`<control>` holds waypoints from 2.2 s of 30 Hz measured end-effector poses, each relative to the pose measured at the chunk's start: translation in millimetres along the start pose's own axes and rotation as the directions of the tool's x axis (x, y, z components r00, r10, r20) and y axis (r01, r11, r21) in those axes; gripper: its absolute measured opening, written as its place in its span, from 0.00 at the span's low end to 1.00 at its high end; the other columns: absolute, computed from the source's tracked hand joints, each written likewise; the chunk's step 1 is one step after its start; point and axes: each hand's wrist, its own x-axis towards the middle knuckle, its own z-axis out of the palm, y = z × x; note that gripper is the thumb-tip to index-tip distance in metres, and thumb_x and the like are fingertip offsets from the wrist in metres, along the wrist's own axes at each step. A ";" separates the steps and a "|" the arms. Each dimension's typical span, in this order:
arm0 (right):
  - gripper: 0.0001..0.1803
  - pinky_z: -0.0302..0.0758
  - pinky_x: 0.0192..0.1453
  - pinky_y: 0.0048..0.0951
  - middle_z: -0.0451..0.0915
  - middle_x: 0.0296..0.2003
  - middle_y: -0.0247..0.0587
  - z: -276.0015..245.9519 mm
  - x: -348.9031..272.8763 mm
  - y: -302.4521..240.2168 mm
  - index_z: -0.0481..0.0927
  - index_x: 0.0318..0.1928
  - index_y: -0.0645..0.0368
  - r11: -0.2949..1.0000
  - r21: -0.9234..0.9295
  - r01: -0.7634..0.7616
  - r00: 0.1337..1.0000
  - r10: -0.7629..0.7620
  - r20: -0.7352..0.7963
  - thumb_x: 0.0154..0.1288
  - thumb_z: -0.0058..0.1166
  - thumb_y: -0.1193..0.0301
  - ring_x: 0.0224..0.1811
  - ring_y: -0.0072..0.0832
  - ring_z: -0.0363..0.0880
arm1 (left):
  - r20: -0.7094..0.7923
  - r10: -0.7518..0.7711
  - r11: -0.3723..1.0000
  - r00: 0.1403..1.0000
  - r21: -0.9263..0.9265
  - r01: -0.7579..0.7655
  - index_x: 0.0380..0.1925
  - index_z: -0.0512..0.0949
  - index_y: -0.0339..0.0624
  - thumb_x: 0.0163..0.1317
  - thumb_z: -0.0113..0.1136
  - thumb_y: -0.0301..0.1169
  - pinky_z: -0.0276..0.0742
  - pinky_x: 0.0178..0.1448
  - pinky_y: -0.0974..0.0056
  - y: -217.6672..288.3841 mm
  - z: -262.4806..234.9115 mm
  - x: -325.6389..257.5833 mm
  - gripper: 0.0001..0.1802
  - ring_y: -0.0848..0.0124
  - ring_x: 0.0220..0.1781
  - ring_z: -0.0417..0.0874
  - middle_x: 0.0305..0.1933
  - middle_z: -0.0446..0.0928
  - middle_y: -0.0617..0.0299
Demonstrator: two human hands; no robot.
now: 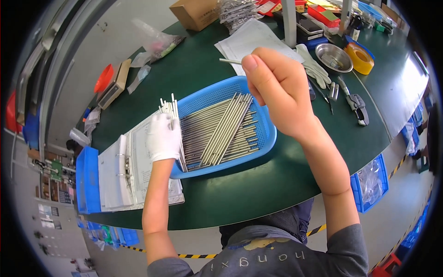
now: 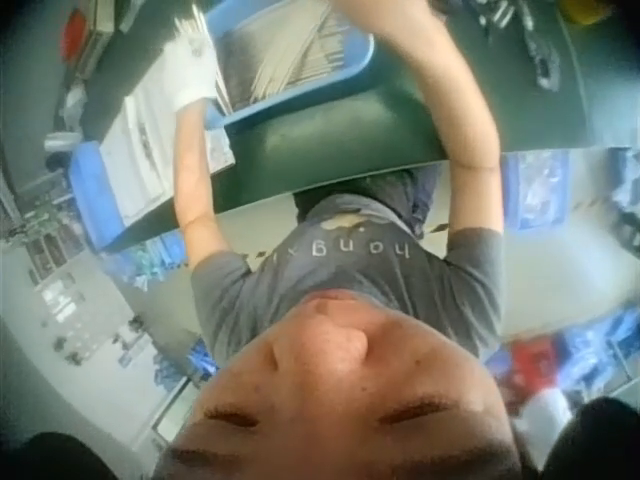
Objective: Assembling small metal components onto longer metal tubes at a factory workbench.
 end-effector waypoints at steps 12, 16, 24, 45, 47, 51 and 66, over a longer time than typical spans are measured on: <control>0.15 0.55 0.17 0.28 0.60 0.11 0.38 -0.2 1.0 5.2 0.66 0.21 0.63 0.932 -0.267 0.247 0.965 -0.260 -0.016 0.65 0.47 0.72 0.12 0.27 0.54 | 0.641 0.284 0.803 0.713 -0.565 0.188 0.38 0.76 0.36 0.54 0.57 0.39 0.73 0.47 0.63 45.3 78.2 28.0 0.18 0.61 0.39 0.79 0.35 0.78 0.51; 0.13 0.58 0.17 0.29 0.63 0.11 0.41 1.3 2.6 9.8 0.69 0.22 0.62 0.910 -0.355 0.215 0.973 -0.229 0.001 0.63 0.49 0.72 0.11 0.32 0.60 | 0.572 0.246 0.910 0.782 -0.415 0.018 0.35 0.75 0.36 0.54 0.54 0.37 0.73 0.47 0.60 54.4 74.1 23.0 0.15 0.55 0.40 0.79 0.37 0.78 0.48; 0.14 0.64 0.17 0.40 0.69 0.11 0.44 9.2 -3.5 20.7 0.68 0.20 0.58 0.843 -0.489 0.223 0.975 -0.203 0.095 0.59 0.52 0.66 0.14 0.45 0.70 | 0.465 0.063 0.337 0.883 -0.843 0.420 0.33 0.70 0.40 0.66 0.47 0.34 0.56 0.18 0.78 80.8 -8.5 7.6 0.09 0.84 0.16 0.63 0.20 0.66 0.70; 0.06 0.59 0.15 0.30 0.66 0.11 0.38 26.9 -13.5 29.5 0.70 0.23 0.61 0.797 -0.478 0.369 0.929 -0.316 0.191 0.54 0.51 0.80 0.10 0.33 0.64 | 0.256 0.188 -0.120 0.948 -0.952 0.281 0.41 0.75 0.35 0.67 0.47 0.32 0.50 0.17 0.78 76.6 -18.8 -28.7 0.12 0.84 0.13 0.57 0.17 0.66 0.68; 0.05 0.59 0.15 0.30 0.66 0.11 0.38 28.3 -13.7 30.6 0.70 0.23 0.61 0.806 -0.466 0.366 0.930 -0.329 0.161 0.54 0.51 0.80 0.10 0.33 0.64 | 0.266 0.184 -0.080 0.946 -0.955 0.284 0.41 0.75 0.35 0.67 0.47 0.31 0.50 0.17 0.78 78.6 -20.7 -29.5 0.12 0.85 0.14 0.57 0.17 0.66 0.68; 0.05 0.59 0.15 0.30 0.66 0.11 0.38 26.3 -15.3 30.3 0.70 0.23 0.61 0.811 -0.454 0.369 0.929 -0.340 0.147 0.54 0.51 0.80 0.10 0.33 0.64 | 0.274 0.159 -0.101 0.948 -0.951 0.292 0.41 0.75 0.34 0.67 0.46 0.30 0.50 0.18 0.78 78.5 -20.4 -29.7 0.12 0.84 0.14 0.58 0.17 0.66 0.68; 0.09 0.61 0.14 0.31 0.66 0.12 0.37 34.6 -17.8 34.1 0.67 0.20 0.59 0.702 -0.564 0.435 0.890 -0.429 0.153 0.48 0.55 0.80 0.10 0.35 0.64 | 0.255 0.089 -0.006 0.963 -0.967 0.256 0.47 0.74 0.32 0.66 0.48 0.27 0.52 0.20 0.78 80.4 -20.8 -31.7 0.13 0.84 0.16 0.60 0.18 0.67 0.68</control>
